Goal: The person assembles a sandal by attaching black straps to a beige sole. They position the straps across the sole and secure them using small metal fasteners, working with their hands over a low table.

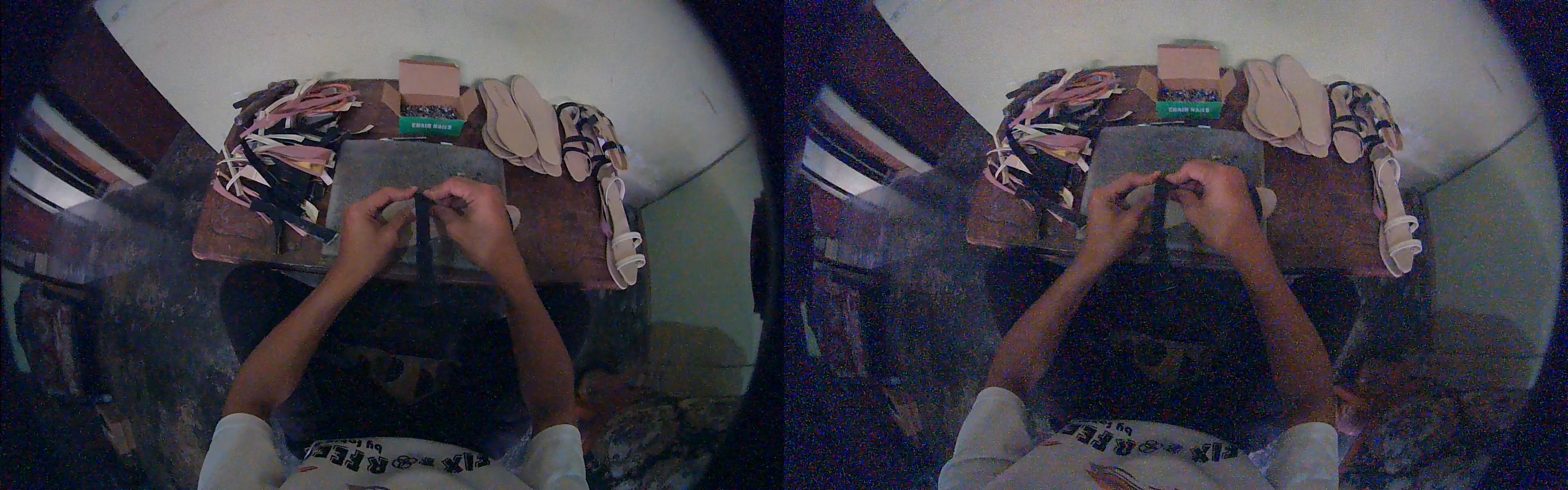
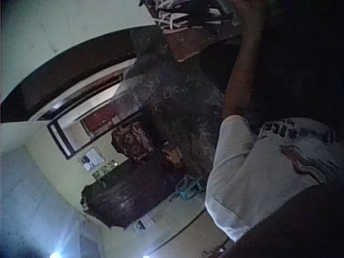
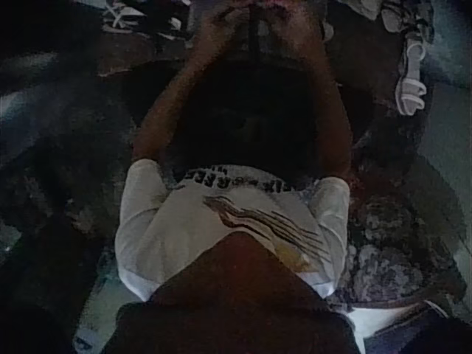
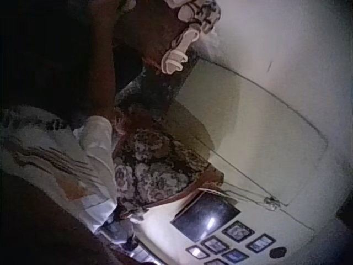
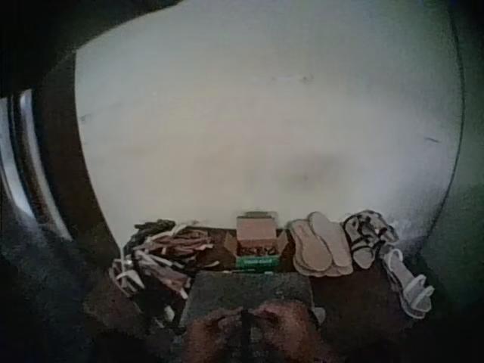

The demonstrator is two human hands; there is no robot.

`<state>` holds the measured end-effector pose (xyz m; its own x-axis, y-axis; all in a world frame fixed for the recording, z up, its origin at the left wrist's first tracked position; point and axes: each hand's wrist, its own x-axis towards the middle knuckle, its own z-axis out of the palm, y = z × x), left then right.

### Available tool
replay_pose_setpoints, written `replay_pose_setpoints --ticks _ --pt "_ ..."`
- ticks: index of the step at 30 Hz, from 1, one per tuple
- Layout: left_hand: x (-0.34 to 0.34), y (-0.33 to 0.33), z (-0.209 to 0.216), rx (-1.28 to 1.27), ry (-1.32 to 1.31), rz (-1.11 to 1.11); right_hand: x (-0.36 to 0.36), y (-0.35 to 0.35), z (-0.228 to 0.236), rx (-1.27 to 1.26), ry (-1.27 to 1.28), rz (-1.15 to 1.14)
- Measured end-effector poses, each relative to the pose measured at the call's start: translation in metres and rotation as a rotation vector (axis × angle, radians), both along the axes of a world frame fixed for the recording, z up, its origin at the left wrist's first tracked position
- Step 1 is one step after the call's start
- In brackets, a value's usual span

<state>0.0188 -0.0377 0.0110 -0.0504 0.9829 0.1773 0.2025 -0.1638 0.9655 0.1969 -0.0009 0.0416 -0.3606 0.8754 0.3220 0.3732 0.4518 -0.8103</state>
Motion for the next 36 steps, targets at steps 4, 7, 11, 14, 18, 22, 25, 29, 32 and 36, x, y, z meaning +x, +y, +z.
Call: replay_pose_setpoints --ticks 4,7,11,14,18,22,25,29,32,36 --pt "0.0 0.002 -0.006 0.07 -0.021 0.006 -0.002 0.0 -0.003 0.056 -0.019 0.0" --pt "-0.001 0.003 -0.009 0.013 -0.013 0.014 -0.003 -0.001 -0.001 0.08 -0.021 -0.023" --pt "0.0 0.005 -0.01 0.103 0.012 0.013 -0.005 -0.001 -0.006 0.098 -0.021 -0.051" --pt "0.0 0.003 -0.008 0.01 0.018 0.012 -0.007 -0.001 -0.009 0.162 0.041 -0.074" --pt "0.001 0.002 -0.007 0.03 0.03 0.035 -0.009 -0.001 -0.011 0.167 0.019 -0.101" --pt "0.003 0.002 -0.004 0.032 0.079 0.045 -0.01 -0.001 -0.014 0.219 0.002 -0.128" --pt "0.003 0.001 -0.002 0.021 0.055 0.045 -0.012 -0.004 -0.012 0.125 0.009 -0.133" --pt "0.004 0.002 -0.007 0.157 0.041 0.055 -0.01 -0.003 -0.007 -0.058 0.074 -0.125" --pt "0.002 -0.001 -0.003 0.11 0.055 0.034 -0.01 -0.006 0.005 -0.095 0.009 -0.134" --pt "0.002 -0.001 -0.003 0.136 0.063 0.019 -0.008 -0.001 -0.002 -0.078 0.038 -0.111"
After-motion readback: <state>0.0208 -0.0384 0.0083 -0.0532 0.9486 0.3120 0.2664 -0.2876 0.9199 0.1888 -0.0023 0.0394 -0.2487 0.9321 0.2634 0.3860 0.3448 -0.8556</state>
